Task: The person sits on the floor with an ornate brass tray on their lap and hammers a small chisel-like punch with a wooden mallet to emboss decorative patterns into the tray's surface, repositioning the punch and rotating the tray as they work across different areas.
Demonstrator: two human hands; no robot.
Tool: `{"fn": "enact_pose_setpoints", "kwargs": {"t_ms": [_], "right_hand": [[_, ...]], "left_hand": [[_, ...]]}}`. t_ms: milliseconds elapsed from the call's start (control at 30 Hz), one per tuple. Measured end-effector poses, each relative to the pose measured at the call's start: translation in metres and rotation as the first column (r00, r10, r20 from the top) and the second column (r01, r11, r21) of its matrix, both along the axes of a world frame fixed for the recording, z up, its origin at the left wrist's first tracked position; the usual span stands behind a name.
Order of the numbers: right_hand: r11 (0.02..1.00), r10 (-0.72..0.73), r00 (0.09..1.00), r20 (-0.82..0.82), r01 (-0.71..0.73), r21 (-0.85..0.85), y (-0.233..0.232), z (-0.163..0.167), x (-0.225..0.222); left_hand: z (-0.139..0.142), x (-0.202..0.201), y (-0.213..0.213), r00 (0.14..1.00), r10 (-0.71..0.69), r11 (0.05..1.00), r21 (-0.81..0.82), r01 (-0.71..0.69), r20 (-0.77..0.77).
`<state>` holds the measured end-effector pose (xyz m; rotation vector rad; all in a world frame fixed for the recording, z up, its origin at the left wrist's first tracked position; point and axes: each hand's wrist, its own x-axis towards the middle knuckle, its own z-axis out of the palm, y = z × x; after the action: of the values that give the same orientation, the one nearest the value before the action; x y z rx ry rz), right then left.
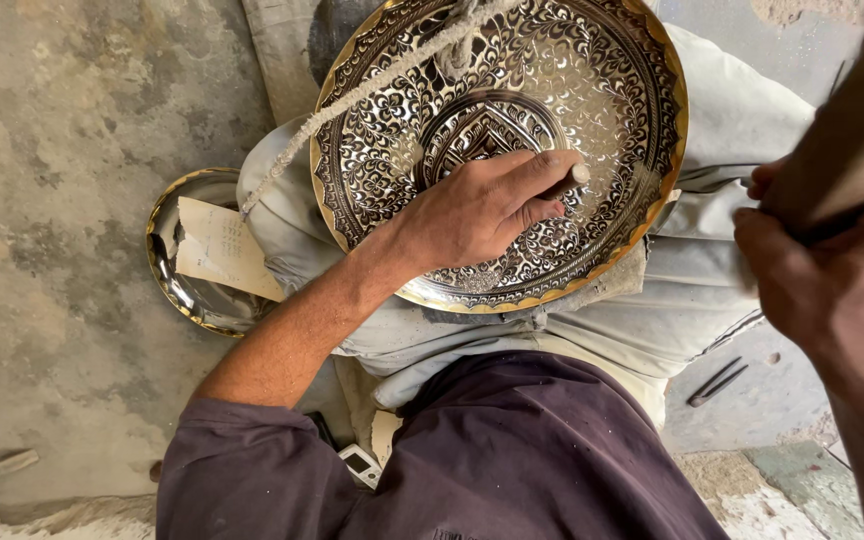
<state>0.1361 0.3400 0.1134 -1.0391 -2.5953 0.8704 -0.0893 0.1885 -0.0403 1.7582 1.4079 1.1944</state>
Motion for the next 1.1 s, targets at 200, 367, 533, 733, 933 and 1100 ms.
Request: {"fn": "enact_pose_setpoints", "kwargs": {"t_ms": [200, 367, 533, 733, 933, 1100], "right_hand": [[1.0, -0.006, 0.999, -0.035, 0.006, -0.008, -0.008, -0.005, -0.012], [0.965, 0.004, 0.992, 0.128, -0.038, 0.26, -0.013, -0.009, -0.022], [0.781, 0.057, 0.891, 0.451, -0.321, 0.536, -0.014, -0.024, -0.015], [0.999, -0.052, 0.995, -0.086, 0.051, -0.017, -0.021, -0.04, -0.004], [0.901, -0.346, 0.921, -0.176, 0.275, -0.335, -0.034, -0.034, -0.019], [0.986, -0.164, 0.975, -0.146, 0.167, 0.009, -0.036, -0.029, -0.029]], "left_hand": [[0.0, -0.009, -0.002, 1.0, -0.004, 0.999, 0.047, 0.004, -0.009], [-0.006, -0.015, -0.001, 0.999, -0.025, 0.998, 0.061, 0.028, -0.047], [-0.01, -0.019, -0.006, 0.998, -0.03, 0.998, 0.048, 0.033, -0.06], [-0.021, -0.019, -0.007, 0.998, -0.063, 0.996, 0.068, 0.061, 0.016], [-0.024, -0.027, -0.011, 0.995, -0.074, 0.997, -0.015, 0.073, -0.068], [-0.01, -0.035, -0.006, 0.994, -0.102, 0.995, -0.01, 0.102, -0.039]]}}
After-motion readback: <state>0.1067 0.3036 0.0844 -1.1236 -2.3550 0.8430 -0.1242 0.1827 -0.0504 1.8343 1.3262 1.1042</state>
